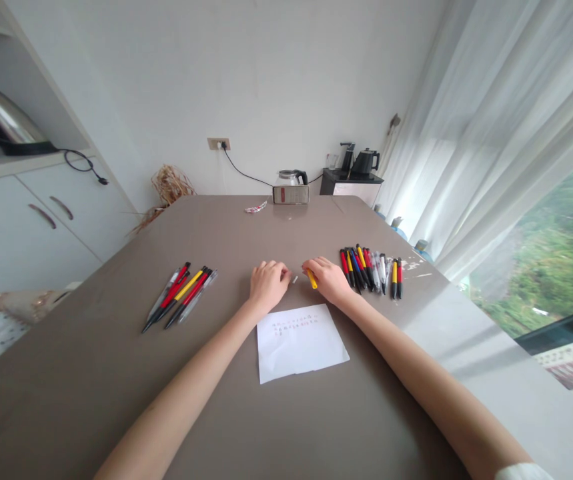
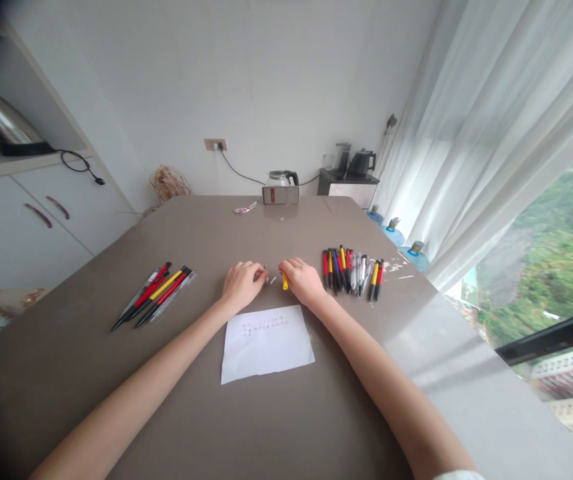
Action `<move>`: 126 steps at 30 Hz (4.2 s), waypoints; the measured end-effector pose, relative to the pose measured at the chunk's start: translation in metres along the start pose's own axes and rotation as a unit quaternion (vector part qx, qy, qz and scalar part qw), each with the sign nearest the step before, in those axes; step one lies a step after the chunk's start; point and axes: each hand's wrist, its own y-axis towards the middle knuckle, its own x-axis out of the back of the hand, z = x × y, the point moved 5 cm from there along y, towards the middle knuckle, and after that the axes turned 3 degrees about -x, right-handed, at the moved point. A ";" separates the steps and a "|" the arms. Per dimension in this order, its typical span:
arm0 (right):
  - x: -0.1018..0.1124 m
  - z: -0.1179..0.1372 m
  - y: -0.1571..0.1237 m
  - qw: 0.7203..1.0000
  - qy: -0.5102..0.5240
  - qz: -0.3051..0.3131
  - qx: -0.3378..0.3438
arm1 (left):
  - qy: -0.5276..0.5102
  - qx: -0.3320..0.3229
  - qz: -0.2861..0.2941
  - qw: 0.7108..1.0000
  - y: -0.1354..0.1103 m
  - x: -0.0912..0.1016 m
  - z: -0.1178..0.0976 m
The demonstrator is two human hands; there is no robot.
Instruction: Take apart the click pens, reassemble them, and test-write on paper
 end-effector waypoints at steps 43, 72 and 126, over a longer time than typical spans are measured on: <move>0.008 -0.025 -0.002 0.945 -0.130 0.152 -0.259 | -0.028 0.136 0.163 0.977 0.006 0.002 0.049; 0.003 -0.016 0.000 0.915 0.154 0.223 -0.300 | -0.165 0.043 0.110 0.979 0.012 0.015 0.026; -0.008 0.014 -0.003 0.997 -0.002 0.072 -0.036 | -0.379 0.004 -0.054 0.924 0.014 0.024 0.000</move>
